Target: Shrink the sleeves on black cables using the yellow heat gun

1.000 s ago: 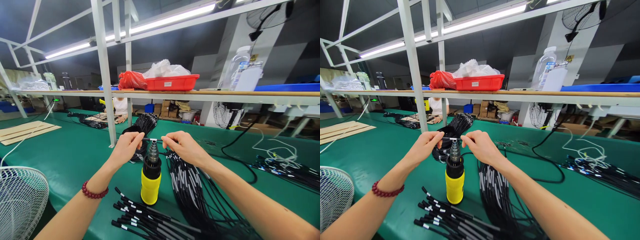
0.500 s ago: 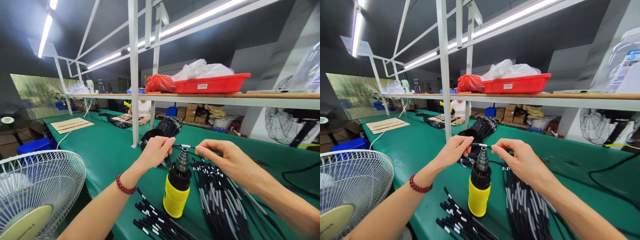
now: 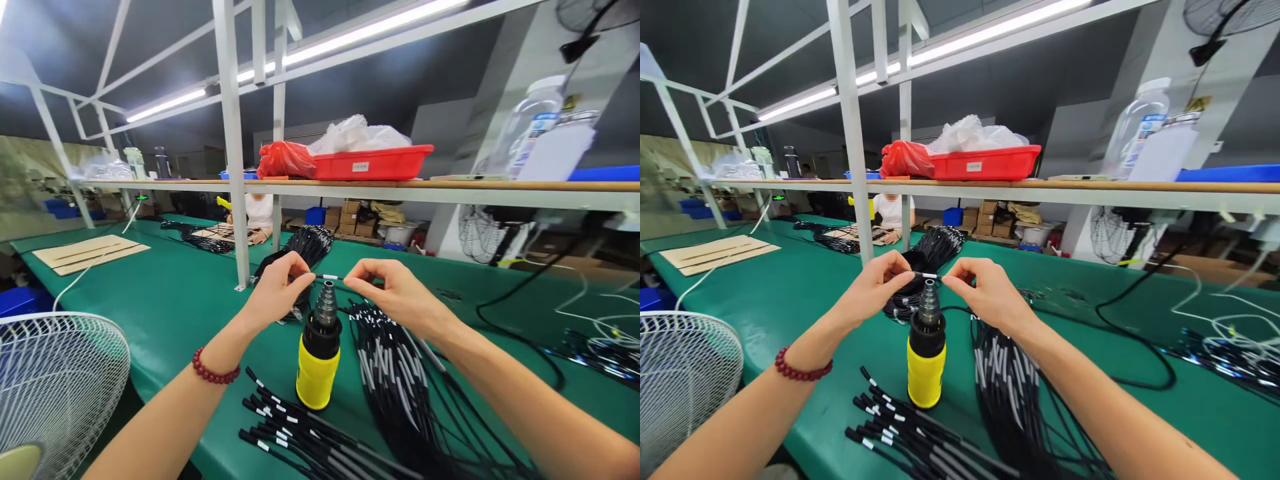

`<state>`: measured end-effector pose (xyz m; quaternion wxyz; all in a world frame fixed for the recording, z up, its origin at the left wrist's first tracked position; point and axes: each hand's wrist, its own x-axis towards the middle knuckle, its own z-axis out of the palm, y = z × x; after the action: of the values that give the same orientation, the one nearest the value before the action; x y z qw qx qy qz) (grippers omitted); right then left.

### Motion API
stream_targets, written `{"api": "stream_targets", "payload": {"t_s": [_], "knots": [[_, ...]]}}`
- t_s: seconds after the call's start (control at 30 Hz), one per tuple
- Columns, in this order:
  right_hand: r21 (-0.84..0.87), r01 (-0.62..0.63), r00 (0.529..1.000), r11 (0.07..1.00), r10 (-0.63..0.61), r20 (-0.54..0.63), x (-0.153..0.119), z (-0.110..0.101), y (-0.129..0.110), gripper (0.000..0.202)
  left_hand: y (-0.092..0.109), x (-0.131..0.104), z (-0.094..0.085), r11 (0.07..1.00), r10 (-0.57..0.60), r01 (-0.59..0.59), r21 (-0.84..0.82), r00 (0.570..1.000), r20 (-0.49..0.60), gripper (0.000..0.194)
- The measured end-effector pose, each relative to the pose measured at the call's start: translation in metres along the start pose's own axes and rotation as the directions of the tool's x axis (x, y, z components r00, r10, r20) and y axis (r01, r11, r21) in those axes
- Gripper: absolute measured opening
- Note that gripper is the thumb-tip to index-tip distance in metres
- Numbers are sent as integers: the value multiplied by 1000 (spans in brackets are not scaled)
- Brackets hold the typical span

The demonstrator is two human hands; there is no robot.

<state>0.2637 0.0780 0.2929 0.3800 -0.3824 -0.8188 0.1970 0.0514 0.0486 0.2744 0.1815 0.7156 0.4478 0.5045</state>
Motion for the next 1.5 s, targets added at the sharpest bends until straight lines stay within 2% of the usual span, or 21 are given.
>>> {"api": "stream_targets", "payload": {"t_s": [0.2,0.27,0.5,0.6,0.83,1.0,1.23,1.5], "knots": [[-53,-42,996,998,46,76,-5,-2,-5,53,4,-1,-1,994,-56,51,99,997,57,58],[-61,-39,996,997,44,77,-5,-2,-5,52,3,-2,-1,992,-70,62,112,996,62,57],[-23,3,1000,1000,-3,-3,-2,1,0,36,-3,-3,1,999,-45,46,-16,999,27,27],[-1,3,1000,1000,-3,-20,-3,1,0,35,-1,-2,1,999,-26,27,-28,999,19,22],[-16,-23,997,1000,24,68,-7,-1,-8,48,7,-2,-3,996,-43,42,75,999,6,38],[-30,-19,997,999,21,72,-8,-1,-8,47,5,-5,-2,998,-42,40,56,998,45,30],[-34,10,999,999,-9,41,-9,-1,-7,41,5,-4,2,996,24,-30,82,997,72,48],[-71,-9,999,997,12,45,-7,1,-6,44,2,-3,1,996,-6,1,85,998,64,55]]}}
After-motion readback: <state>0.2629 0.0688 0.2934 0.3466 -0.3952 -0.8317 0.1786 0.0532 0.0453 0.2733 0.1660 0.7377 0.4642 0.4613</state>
